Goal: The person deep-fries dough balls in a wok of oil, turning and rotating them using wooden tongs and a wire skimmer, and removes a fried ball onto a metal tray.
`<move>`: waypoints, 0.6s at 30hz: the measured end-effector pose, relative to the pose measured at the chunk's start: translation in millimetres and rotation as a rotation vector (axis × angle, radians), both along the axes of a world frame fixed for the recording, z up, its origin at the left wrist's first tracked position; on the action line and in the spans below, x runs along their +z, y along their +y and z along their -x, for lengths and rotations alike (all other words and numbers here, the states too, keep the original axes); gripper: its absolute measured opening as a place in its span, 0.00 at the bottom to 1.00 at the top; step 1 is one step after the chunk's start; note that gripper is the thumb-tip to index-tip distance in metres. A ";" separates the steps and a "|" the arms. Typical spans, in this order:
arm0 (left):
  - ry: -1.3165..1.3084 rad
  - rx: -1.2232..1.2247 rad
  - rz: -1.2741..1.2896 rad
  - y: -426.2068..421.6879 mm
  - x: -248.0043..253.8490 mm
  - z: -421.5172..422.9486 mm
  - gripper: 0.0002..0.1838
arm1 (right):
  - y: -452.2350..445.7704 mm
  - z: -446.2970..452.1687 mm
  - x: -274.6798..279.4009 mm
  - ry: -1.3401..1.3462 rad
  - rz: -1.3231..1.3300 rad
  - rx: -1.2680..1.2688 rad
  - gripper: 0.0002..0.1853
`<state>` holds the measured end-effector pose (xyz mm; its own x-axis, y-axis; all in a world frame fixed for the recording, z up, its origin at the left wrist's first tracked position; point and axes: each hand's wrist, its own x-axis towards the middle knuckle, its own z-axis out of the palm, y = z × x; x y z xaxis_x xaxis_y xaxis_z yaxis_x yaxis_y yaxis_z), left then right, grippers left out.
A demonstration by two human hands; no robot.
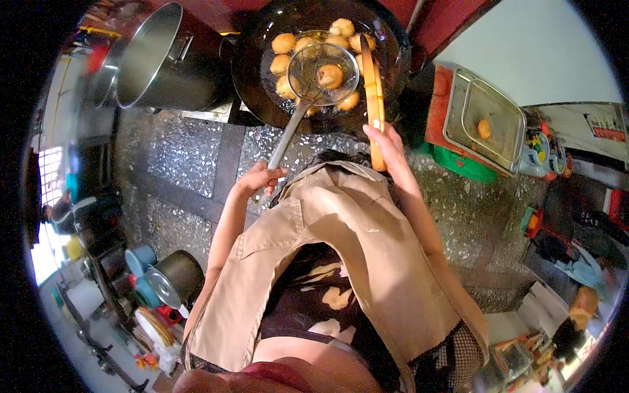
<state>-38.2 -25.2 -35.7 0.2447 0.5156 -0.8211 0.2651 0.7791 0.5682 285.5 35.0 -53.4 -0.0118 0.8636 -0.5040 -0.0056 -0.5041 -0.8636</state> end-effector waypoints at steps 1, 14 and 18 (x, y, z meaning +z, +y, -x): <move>-0.014 0.015 0.009 -0.1 -0.8 -0.2 0.17 | 1.5 -1.1 -2.7 -0.188 -0.173 0.018 0.27; -0.070 0.060 -0.002 -10.8 -2.7 -1.1 0.17 | -14.6 -64.5 -5.8 -1.171 -0.524 0.289 0.46; -0.106 0.042 -0.084 -13.0 10.3 -4.1 0.18 | -11.1 -69.8 -11.6 -1.085 -0.423 0.416 0.48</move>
<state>-34.1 -38.1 -25.4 0.3042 0.5931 -0.7454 0.1685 0.7367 0.6549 355.2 23.9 -65.0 -0.0750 0.9915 -0.1066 0.9086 0.0239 -0.4169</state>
